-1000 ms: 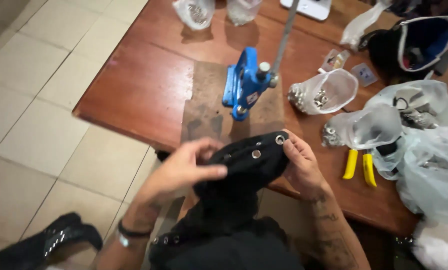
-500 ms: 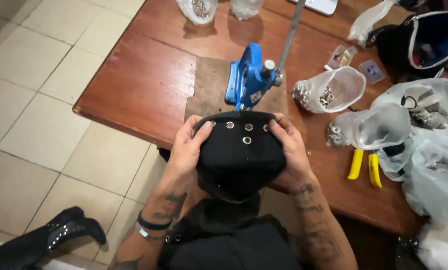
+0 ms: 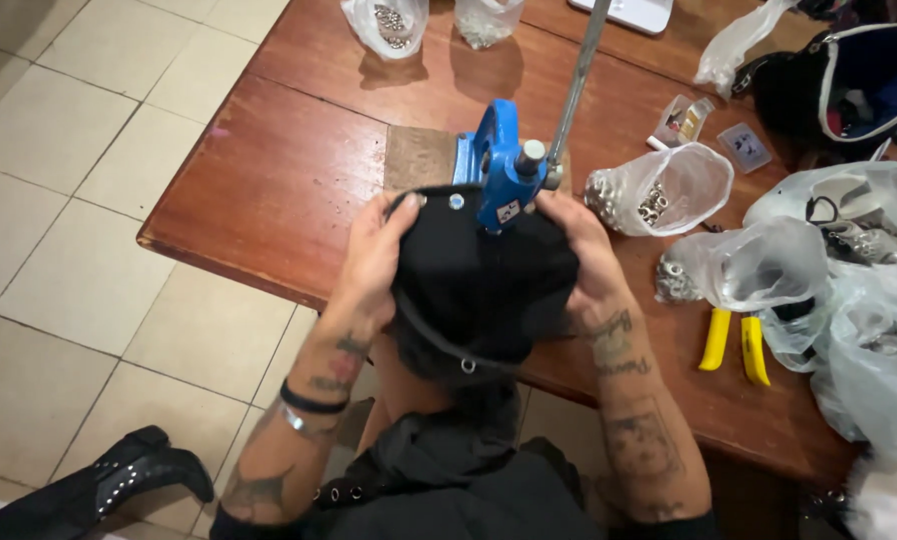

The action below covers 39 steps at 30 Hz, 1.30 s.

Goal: Installing metal eyelets into a black garment using a hand press.

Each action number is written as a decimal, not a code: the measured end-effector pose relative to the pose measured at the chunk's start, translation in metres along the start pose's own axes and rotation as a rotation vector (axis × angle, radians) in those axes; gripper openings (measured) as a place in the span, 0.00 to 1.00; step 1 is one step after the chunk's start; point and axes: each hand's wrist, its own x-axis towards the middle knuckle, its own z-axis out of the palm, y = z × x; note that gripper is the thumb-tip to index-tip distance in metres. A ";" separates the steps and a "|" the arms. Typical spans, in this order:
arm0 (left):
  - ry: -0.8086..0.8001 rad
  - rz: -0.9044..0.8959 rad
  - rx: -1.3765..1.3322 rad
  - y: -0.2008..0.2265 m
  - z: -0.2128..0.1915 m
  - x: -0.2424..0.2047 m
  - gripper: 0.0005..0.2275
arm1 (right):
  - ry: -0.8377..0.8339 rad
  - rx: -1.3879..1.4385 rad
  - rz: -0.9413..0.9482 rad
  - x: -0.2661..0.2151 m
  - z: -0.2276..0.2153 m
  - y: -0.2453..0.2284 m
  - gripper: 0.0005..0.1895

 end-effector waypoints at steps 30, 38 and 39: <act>-0.145 0.239 0.024 -0.004 -0.002 0.019 0.08 | -0.142 -0.292 -0.152 0.029 -0.059 0.006 0.11; -0.212 0.276 -0.005 0.002 -0.002 0.019 0.08 | -0.161 -0.192 -0.152 0.018 -0.034 0.013 0.15; -0.218 0.295 0.013 0.005 -0.002 0.018 0.08 | -0.162 -0.188 -0.158 0.016 -0.034 0.014 0.15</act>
